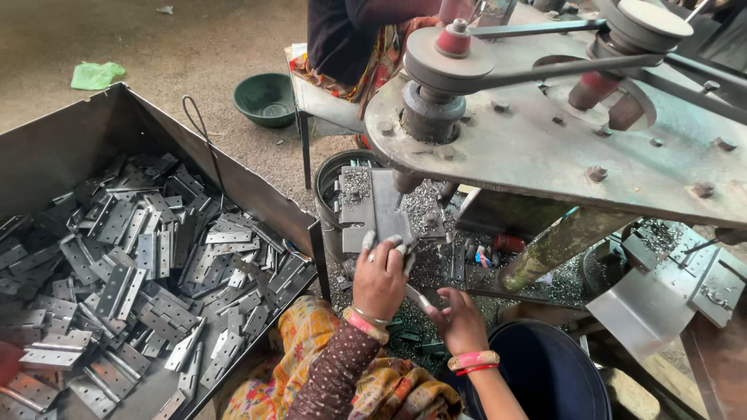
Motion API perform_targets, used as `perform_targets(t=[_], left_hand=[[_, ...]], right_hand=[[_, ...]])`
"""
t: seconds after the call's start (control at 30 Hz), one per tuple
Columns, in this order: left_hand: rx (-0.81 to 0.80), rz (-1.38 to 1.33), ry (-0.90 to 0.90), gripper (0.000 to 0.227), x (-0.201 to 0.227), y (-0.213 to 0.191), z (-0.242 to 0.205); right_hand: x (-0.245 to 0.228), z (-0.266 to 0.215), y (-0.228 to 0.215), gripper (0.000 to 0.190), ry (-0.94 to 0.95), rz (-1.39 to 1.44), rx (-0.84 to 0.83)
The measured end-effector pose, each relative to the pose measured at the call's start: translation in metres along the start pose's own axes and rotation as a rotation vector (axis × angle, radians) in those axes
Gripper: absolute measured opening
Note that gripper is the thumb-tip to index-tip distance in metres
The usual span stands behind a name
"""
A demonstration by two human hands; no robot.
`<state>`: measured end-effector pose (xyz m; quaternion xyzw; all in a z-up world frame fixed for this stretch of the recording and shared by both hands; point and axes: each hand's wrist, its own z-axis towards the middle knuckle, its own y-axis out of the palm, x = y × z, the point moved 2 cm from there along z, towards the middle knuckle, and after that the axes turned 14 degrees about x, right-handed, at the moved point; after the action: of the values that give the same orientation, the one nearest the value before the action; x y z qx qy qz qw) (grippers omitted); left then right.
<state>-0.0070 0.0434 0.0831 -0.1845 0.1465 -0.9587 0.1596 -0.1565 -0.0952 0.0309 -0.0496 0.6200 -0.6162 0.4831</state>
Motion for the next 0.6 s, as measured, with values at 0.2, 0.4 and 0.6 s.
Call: perform_targets(t=[0.2, 0.4, 0.6], left_hand=[[-0.367, 0.438, 0.118, 0.027, -0.016, 0.039, 0.013], [-0.400, 0.404, -0.236, 0.049, -0.040, 0.047, -0.008], [-0.549, 0.357, -0.128, 0.048, -0.020, 0.049, -0.020]], right_hand=[[0.000, -0.005, -0.001, 0.042, 0.024, -0.050, -0.011], [-0.003, -0.002, 0.000, 0.039, 0.072, -0.061, -0.080], [-0.010, 0.002, -0.003, 0.038, -0.003, -0.118, -0.074]])
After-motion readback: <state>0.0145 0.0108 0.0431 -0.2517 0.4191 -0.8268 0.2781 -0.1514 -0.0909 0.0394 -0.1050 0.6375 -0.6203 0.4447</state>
